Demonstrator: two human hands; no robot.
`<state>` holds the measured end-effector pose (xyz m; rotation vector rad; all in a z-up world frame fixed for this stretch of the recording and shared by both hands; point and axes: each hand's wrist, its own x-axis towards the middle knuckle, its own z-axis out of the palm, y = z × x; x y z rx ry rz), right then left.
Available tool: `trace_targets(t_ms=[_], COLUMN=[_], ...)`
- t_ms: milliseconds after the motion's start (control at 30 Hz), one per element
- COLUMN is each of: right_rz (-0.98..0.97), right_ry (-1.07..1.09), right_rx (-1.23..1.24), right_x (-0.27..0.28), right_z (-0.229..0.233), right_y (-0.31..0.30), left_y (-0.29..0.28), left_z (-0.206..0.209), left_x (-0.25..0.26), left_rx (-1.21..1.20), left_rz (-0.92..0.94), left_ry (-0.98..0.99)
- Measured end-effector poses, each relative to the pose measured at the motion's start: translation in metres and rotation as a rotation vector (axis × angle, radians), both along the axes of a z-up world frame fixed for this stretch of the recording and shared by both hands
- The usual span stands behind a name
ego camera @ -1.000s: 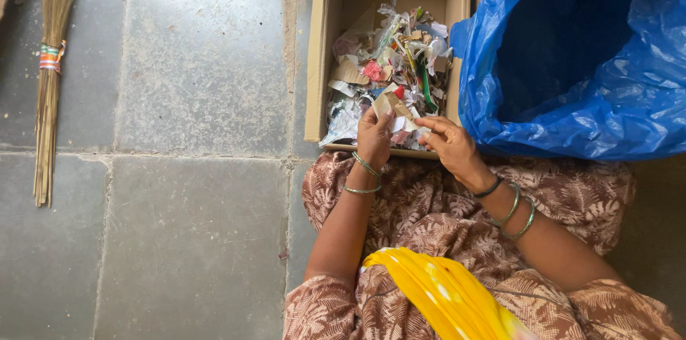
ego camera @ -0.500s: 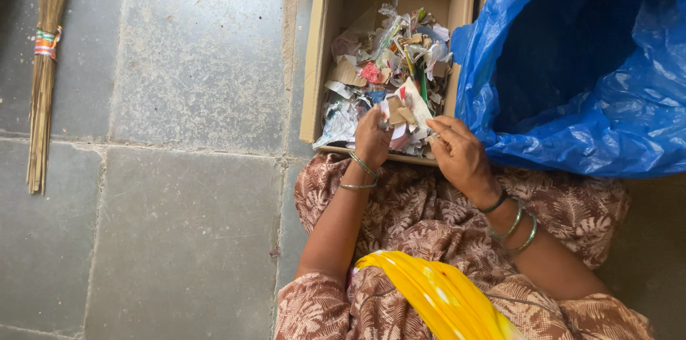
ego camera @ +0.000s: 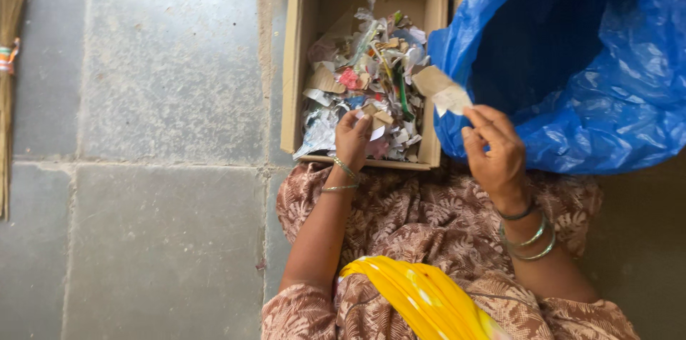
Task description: The person sits on the floor and sorts small pieces of paper and plastic from a blue bag into a cardboard box. They pick up items one by one, separate them, and place them into the box.
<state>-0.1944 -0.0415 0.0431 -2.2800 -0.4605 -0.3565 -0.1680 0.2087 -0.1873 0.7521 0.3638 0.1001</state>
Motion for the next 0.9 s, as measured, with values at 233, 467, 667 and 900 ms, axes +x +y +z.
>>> trace_targets(t_ms=[233,467,667,900], right_rz=[-0.202,-0.171,0.17,0.098], right_ry=[-0.071,-0.163,0.082,0.293], right_rx=[-0.315,-0.33,0.079,0.14], right_x=[0.031,0.02,0.013,0.032], right_z=[-0.016,-0.026,-0.032,-0.056], right_y=[-0.081,-0.06,0.019,0.074], left_y=[-0.001,-0.008,-0.015,-0.012], left_z=[0.016,0.034,0.035,0.032], left_x=[-0.005,-0.015,-0.012,-0.018], left_rx=[0.029,0.173,0.155,0.133], left_rz=[-0.02,-0.112,-0.121,-0.035], left_ry=[0.043,-0.063,-0.156,-0.11])
